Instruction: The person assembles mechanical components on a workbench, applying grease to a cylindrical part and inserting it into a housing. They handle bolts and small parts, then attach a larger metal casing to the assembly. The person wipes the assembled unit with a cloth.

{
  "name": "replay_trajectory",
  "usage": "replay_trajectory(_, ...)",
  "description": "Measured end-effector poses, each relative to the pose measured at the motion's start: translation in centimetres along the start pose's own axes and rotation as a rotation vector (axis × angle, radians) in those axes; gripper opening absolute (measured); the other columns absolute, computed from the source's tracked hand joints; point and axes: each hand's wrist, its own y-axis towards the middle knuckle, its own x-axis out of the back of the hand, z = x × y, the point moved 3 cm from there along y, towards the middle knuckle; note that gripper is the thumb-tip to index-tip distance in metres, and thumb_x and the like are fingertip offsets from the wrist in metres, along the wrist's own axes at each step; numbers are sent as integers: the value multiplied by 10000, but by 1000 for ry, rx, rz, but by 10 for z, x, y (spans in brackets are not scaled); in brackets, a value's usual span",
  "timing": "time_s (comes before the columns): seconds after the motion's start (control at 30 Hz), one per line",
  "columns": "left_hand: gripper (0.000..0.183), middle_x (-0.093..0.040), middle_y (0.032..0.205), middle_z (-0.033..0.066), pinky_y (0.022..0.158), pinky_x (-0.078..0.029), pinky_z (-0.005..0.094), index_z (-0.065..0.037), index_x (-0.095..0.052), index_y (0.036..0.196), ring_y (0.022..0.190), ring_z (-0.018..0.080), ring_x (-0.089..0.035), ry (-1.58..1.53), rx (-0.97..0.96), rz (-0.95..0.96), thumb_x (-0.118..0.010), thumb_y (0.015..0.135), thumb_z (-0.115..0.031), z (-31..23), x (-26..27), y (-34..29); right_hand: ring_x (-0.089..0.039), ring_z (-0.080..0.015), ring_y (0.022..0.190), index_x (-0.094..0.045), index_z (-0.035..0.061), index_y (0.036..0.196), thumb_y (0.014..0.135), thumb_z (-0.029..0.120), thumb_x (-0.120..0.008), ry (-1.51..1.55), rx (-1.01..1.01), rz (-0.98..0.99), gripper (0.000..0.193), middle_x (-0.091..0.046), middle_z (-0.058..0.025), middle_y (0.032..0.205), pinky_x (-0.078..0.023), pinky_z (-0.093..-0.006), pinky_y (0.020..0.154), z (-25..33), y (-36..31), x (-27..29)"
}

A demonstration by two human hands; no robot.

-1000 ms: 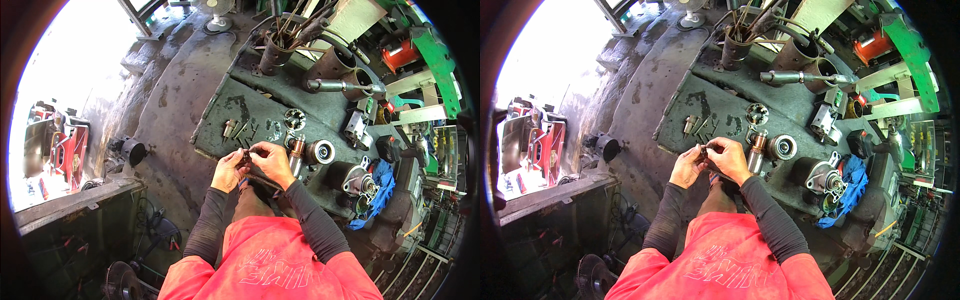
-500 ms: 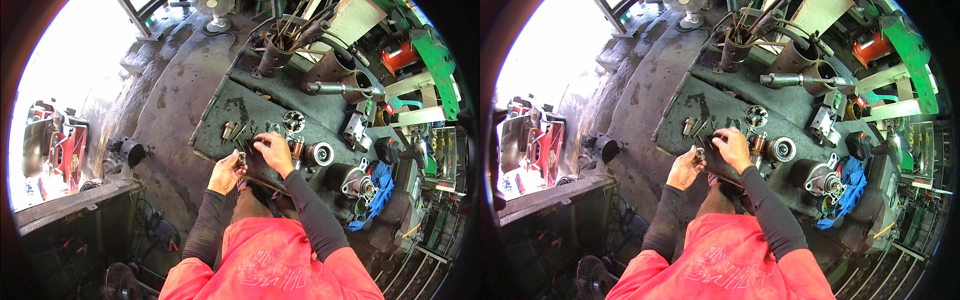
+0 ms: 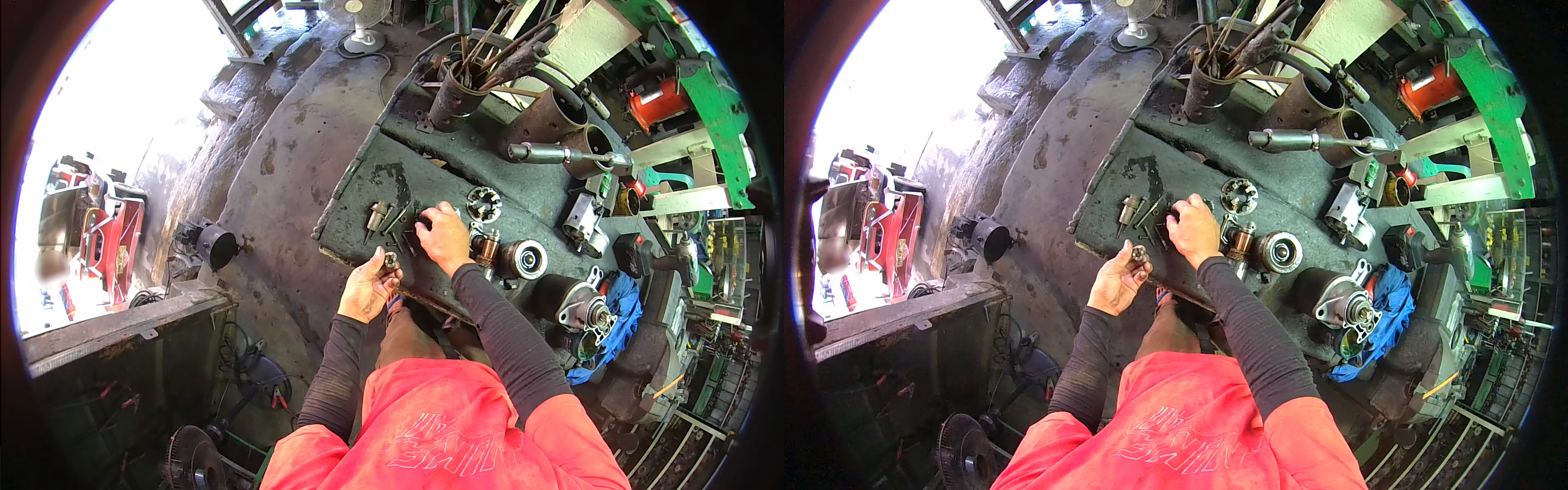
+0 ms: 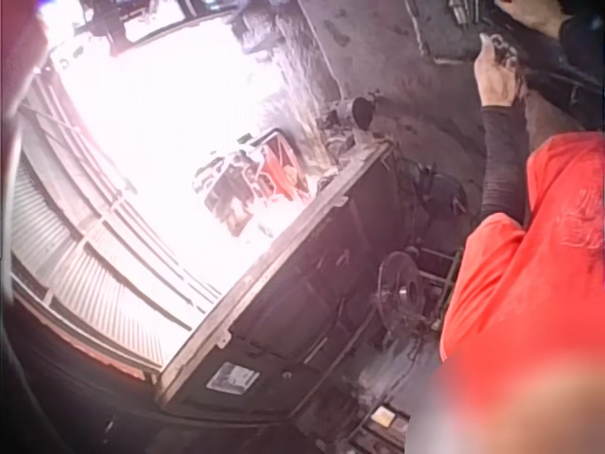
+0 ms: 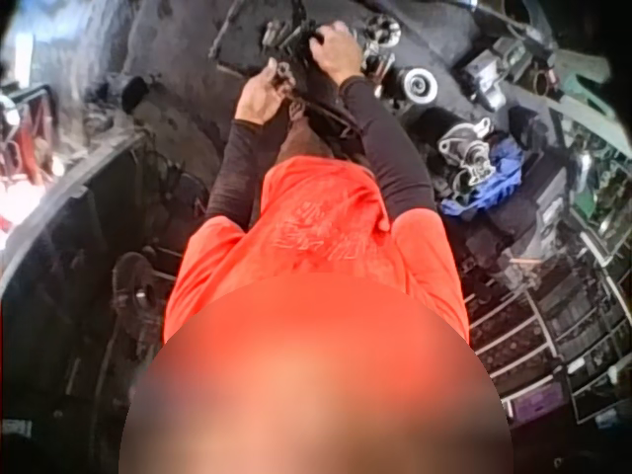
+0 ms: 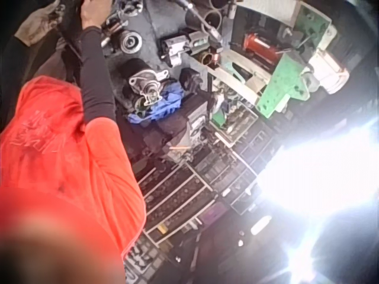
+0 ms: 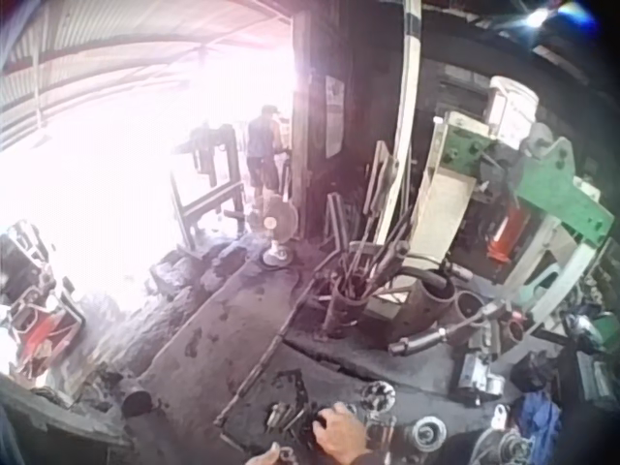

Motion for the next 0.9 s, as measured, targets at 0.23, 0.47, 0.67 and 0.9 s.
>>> replay_trajectory(0.23, 298, -710, 966, 66, 751, -566, 305, -58, -723, 1144, 865, 212, -693, 39, -15, 60, -688, 1083, -347, -1, -12, 2, -681, -369, 1068, -725, 49, 1029, 882, 225, -737, -55, 17, 5, 230, -648, -144, 1110, -575, -497, 880, 9, 5, -9)
replay_trajectory(0.47, 290, -675, 929, 40, 709, -523, 297, -78, -713, 1118, 820, 194, -658, 77, -5, -3, -702, 1073, -364, -3, -17, 5, -680, -377, 1008, -709, 40, 993, 857, 196, -725, 2, 49, -27, 207, -656, -145, 1080, -564, -488, 865, 10, 4, -6)
replay_trajectory(0.67, 285, -661, 918, 46, 710, -528, 301, -83, -705, 1118, 806, 192, -649, 97, -12, -67, -719, 1063, -363, -1, -16, 10, -667, -357, 1066, -763, 67, 1087, 877, 171, -736, 46, 103, -71, 236, -660, -128, 1089, -558, -459, 902, -2, -3, -2)
replay_trajectory(0.9, 291, -661, 917, 51, 694, -530, 295, -85, -705, 1118, 795, 185, -647, 92, -11, -92, -731, 1054, -368, -1, -9, 6, -666, -331, 1060, -791, 87, 1098, 904, 159, -739, -9, 235, 13, 214, -659, -103, 1076, -562, -447, 916, 7, -4, -2)
